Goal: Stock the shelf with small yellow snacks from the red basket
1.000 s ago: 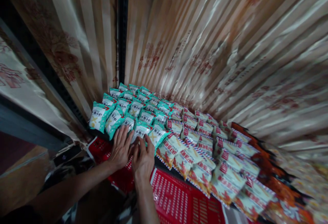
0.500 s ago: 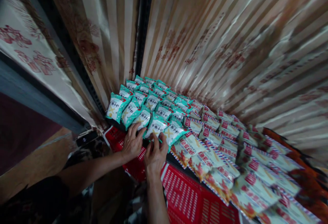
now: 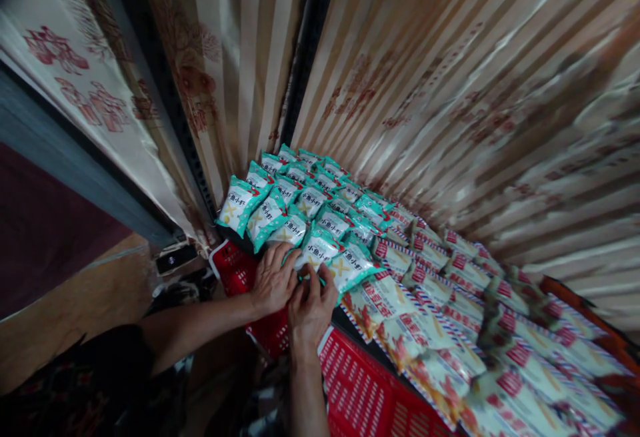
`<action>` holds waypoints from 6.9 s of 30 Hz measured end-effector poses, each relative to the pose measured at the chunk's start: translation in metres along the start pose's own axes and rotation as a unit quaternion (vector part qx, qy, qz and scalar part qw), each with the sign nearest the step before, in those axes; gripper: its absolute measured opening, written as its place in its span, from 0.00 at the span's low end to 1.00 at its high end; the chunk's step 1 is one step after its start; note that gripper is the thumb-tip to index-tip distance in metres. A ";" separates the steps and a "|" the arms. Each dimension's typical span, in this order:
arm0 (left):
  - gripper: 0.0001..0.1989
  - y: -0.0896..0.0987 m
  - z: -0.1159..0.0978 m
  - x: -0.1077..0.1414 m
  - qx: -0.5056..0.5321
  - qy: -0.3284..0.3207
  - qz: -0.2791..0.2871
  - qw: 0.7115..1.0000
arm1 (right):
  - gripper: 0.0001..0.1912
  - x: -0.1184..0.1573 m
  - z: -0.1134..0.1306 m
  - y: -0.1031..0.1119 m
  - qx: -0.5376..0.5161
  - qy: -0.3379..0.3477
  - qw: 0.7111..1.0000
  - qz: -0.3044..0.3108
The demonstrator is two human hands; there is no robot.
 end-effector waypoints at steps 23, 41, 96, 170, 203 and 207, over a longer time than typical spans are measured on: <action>0.21 -0.001 -0.016 0.008 0.062 -0.104 -0.012 0.993 | 0.16 0.003 -0.007 0.003 -0.024 0.020 0.999 -0.024; 0.27 0.078 0.108 -0.024 0.045 0.109 -0.256 0.959 | 0.20 -0.046 0.078 -0.030 -0.095 0.069 0.990 0.078; 0.30 0.028 0.038 -0.003 -0.053 -0.082 -0.132 0.986 | 0.18 -0.115 0.066 -0.014 0.085 0.070 0.978 0.178; 0.30 0.015 0.037 -0.009 -0.053 -0.096 -0.138 0.984 | 0.17 -0.027 -0.009 -0.001 -0.018 0.004 0.999 0.026; 0.19 -0.023 -0.065 0.047 0.037 -0.223 -0.076 0.971 | 0.22 -0.019 -0.059 0.039 -0.066 -0.065 0.996 0.002; 0.17 -0.031 -0.070 0.053 0.023 -0.213 -0.080 0.973 | 0.22 -0.029 -0.062 0.032 -0.081 -0.047 0.995 0.020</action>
Point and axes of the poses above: each hand's wrist, its own x-axis away from the middle knuckle, its own y-axis out of the back of the hand, z = x × y, the point moved 9 cm from there along -x, towards the middle knuckle, and after that the axes turned 1 degree about y, right-handed, at the moved point
